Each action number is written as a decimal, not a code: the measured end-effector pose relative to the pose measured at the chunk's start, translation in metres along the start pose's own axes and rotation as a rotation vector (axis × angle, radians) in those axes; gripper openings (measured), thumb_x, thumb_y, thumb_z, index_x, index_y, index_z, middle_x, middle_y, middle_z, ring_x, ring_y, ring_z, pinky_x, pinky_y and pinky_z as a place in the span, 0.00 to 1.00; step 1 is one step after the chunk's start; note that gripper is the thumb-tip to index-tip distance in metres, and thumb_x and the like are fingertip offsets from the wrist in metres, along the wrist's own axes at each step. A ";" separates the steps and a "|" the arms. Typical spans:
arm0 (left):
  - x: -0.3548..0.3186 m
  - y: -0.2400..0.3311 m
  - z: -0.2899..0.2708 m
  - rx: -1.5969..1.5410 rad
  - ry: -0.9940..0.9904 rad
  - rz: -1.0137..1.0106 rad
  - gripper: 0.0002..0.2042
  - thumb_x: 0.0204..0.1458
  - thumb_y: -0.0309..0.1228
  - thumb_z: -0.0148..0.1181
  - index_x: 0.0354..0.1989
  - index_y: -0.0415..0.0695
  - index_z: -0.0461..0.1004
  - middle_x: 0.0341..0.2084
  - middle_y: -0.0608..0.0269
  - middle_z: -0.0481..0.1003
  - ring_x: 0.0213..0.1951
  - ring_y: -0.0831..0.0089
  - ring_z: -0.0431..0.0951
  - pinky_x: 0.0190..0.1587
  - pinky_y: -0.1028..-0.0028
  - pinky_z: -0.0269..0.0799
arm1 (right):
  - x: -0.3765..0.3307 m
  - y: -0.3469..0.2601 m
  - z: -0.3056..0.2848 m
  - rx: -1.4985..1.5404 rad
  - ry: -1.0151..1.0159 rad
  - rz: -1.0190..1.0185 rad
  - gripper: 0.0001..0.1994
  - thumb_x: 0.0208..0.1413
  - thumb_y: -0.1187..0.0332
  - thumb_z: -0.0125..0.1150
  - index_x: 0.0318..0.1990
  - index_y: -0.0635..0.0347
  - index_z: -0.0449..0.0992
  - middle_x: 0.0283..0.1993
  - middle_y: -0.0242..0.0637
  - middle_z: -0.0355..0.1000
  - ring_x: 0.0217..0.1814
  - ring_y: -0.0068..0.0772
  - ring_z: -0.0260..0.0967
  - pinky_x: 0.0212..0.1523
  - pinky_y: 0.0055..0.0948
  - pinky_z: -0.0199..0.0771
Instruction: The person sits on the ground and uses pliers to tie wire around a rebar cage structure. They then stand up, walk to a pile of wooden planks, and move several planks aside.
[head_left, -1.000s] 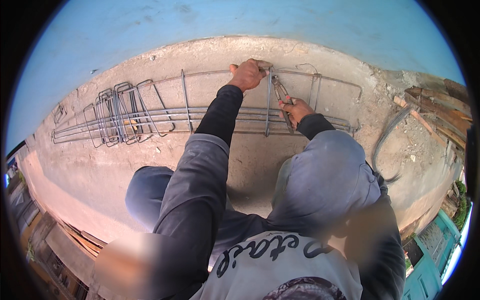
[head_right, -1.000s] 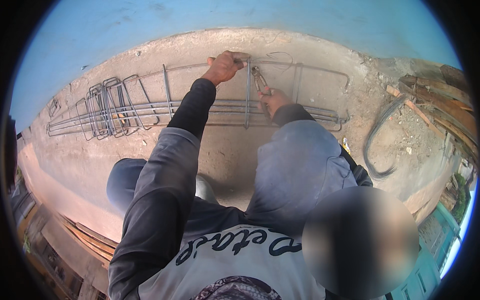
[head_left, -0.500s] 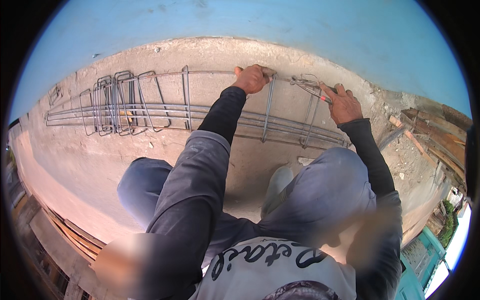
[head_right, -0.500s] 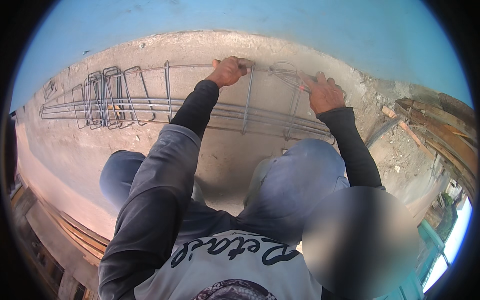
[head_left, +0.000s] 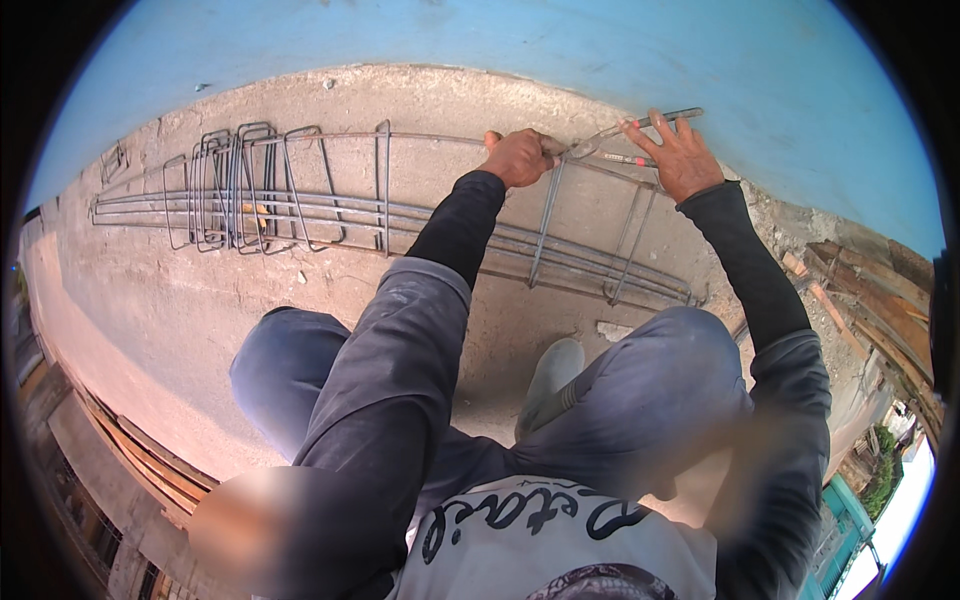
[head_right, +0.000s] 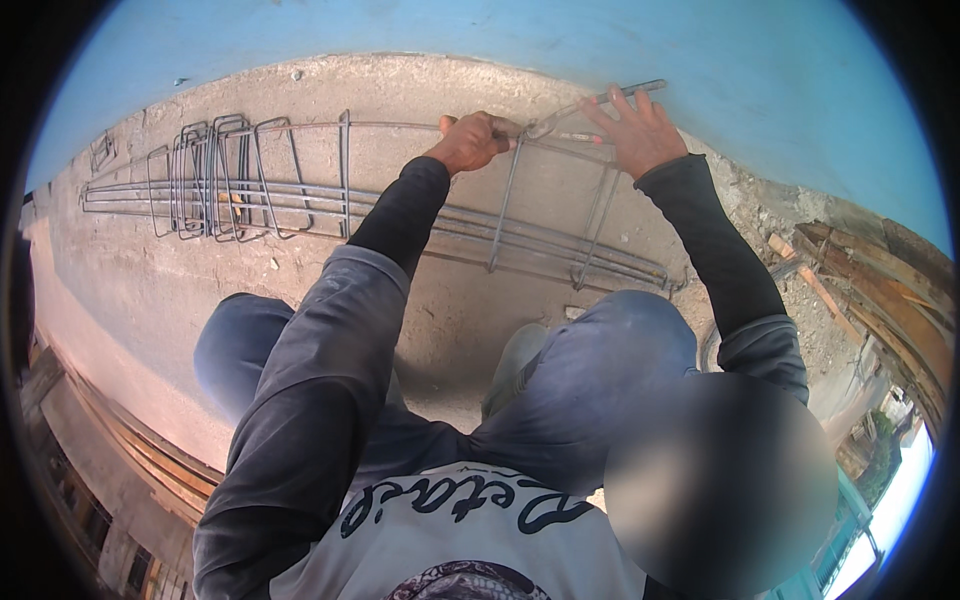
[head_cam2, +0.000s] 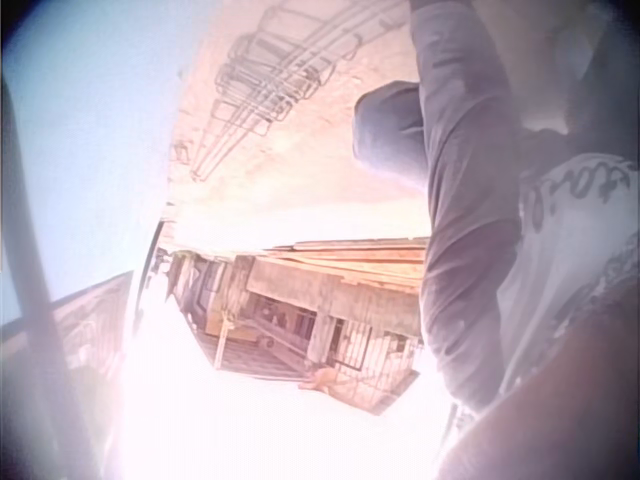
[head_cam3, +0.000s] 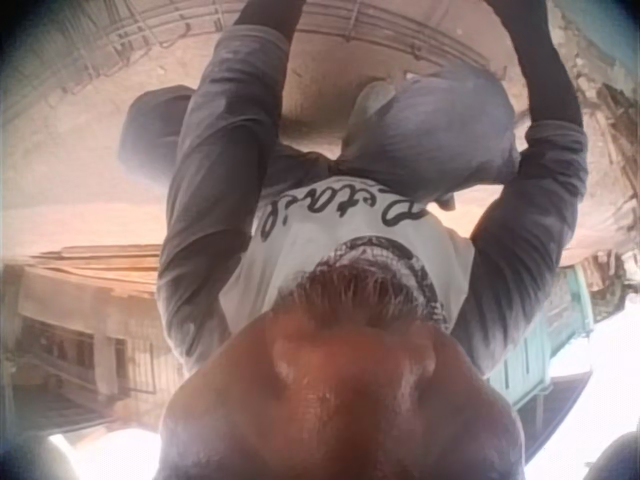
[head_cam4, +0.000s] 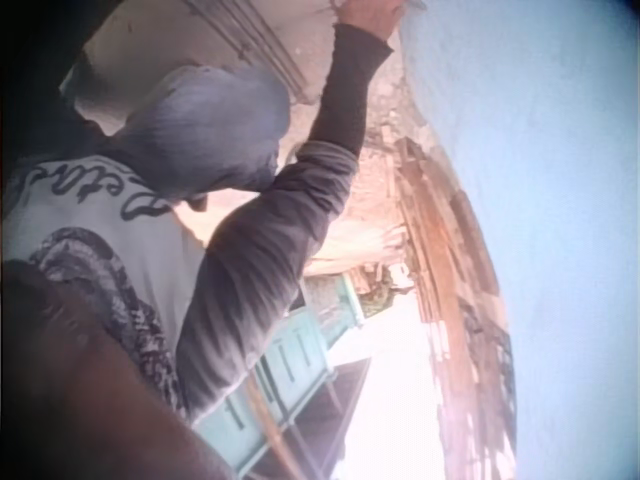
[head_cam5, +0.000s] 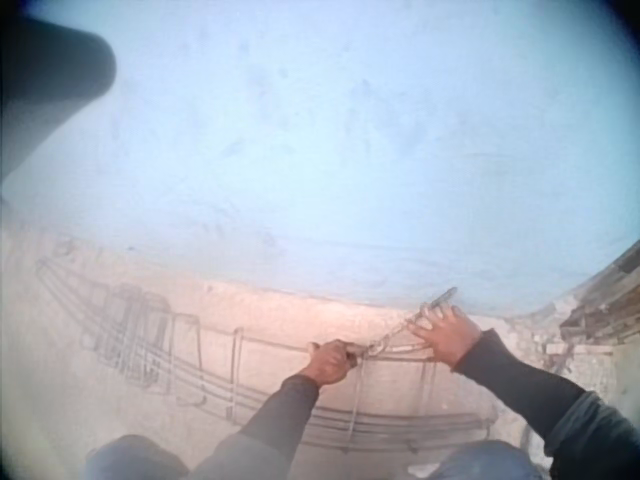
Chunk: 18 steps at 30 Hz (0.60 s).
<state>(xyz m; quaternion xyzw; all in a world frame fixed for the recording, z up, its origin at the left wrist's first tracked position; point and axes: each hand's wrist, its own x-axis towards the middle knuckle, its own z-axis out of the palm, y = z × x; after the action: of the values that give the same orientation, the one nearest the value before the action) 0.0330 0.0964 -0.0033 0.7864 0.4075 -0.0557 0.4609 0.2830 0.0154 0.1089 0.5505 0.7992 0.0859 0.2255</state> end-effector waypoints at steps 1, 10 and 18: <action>0.001 -0.002 0.001 0.013 0.010 -0.003 0.20 0.58 0.45 0.56 0.55 0.50 0.76 0.44 0.54 0.80 0.52 0.58 0.75 0.56 0.46 0.43 | 0.001 0.001 -0.002 -0.010 0.006 -0.015 0.44 0.51 0.84 0.50 0.73 0.29 0.49 0.67 0.43 0.58 0.57 0.48 0.64 0.54 0.41 0.71; -0.006 0.009 -0.007 -0.037 -0.033 0.033 0.18 0.58 0.45 0.56 0.54 0.56 0.77 0.42 0.56 0.80 0.52 0.61 0.74 0.55 0.47 0.43 | 0.004 0.001 -0.007 -0.048 0.051 -0.045 0.30 0.60 0.64 0.55 0.70 0.34 0.56 0.67 0.40 0.58 0.58 0.47 0.62 0.57 0.40 0.68; 0.000 0.000 -0.001 -0.061 -0.014 0.013 0.17 0.57 0.44 0.57 0.54 0.59 0.78 0.39 0.57 0.81 0.50 0.62 0.74 0.56 0.49 0.42 | 0.013 0.007 -0.005 -0.036 0.100 -0.063 0.24 0.59 0.64 0.55 0.63 0.52 0.64 0.60 0.37 0.63 0.52 0.39 0.64 0.51 0.36 0.69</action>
<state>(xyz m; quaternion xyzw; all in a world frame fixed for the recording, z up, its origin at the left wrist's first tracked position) 0.0327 0.0971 -0.0025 0.7741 0.4006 -0.0458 0.4881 0.2829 0.0309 0.1131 0.5159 0.8248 0.1207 0.1977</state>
